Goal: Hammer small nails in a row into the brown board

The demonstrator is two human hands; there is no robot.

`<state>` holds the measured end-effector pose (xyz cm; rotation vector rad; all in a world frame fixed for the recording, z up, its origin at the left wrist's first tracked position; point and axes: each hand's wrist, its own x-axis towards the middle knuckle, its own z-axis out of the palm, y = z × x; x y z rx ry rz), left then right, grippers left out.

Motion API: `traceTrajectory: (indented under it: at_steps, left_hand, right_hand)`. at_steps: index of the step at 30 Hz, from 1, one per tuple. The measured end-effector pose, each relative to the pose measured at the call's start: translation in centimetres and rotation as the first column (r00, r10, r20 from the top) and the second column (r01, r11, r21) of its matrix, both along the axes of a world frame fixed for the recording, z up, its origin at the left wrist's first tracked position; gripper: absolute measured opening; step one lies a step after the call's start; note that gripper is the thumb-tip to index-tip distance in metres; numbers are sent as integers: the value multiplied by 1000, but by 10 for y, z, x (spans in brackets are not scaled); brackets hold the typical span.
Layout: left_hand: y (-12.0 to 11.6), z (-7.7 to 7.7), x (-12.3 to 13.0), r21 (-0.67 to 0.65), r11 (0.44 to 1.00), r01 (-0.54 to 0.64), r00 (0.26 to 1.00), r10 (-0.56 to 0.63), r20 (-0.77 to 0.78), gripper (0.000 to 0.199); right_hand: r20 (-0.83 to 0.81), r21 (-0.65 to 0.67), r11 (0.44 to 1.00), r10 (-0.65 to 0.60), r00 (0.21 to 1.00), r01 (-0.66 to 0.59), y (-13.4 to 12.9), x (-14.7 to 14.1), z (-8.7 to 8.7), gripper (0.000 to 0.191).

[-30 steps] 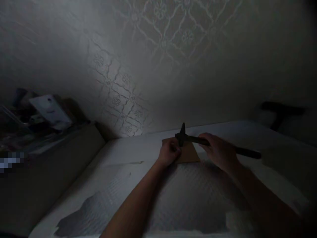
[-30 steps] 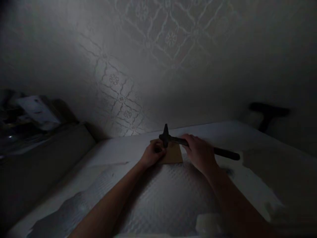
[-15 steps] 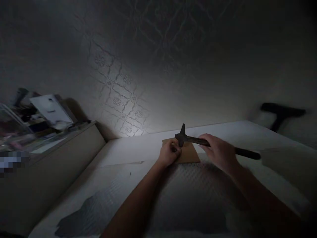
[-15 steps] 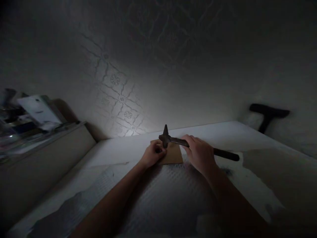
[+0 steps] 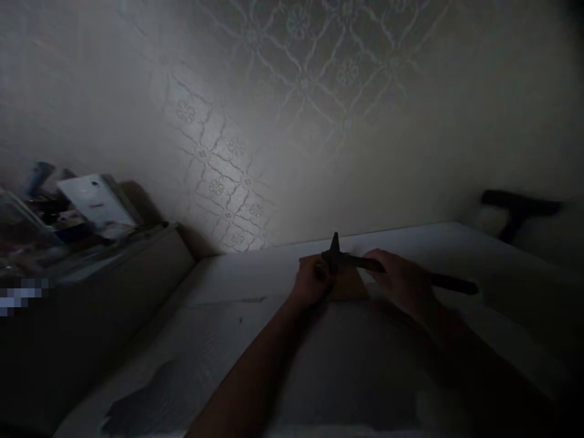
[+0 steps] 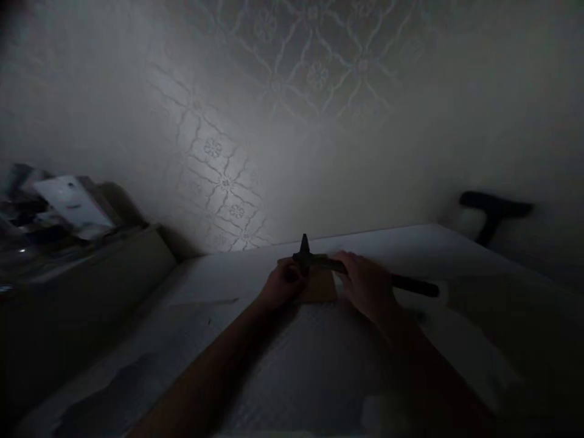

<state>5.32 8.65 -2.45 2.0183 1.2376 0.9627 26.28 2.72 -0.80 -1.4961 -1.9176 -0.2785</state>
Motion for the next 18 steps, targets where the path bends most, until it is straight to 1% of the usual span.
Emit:
traceTrajectory:
  at_steps: [3, 6, 8, 10, 12, 15, 18]
  left_hand:
    - [0, 0, 0, 10, 1000, -4, 1000, 4, 3, 27]
    - [1, -1, -1, 4, 1000, -10, 1000, 10, -18, 34]
    - [2, -2, -1, -7, 1000, 12, 1000, -12, -13, 33]
    - [4, -3, -2, -16, 999, 47, 999, -46, 13, 30]
    - [5, -5, -2, -23, 997, 73, 996, -72, 43, 32]
    - [6, -5, -3, -29, 996, 89, 994, -87, 63, 39]
    - [7, -5, -4, -49, 992, 118, 989, -113, 91, 40]
  right_hand:
    - [-35, 40, 999, -25, 999, 27, 0, 0, -1, 18]
    - [-15, 11, 1000, 1, 1000, -1, 0, -1, -1, 17]
    - [-19, 5, 1000, 9, 1000, -8, 0, -1, -1, 18]
    - [-44, 31, 999, -4, 999, 5, -1, -1, 0, 19]
    - [-55, 49, 999, -14, 998, 16, -1, -1, 0, 20]
    - [-21, 8, 1000, 9, 1000, -8, -1, -1, 0, 18]
    - [-36, -1, 1000, 7, 999, -7, -1, -1, 0, 18]
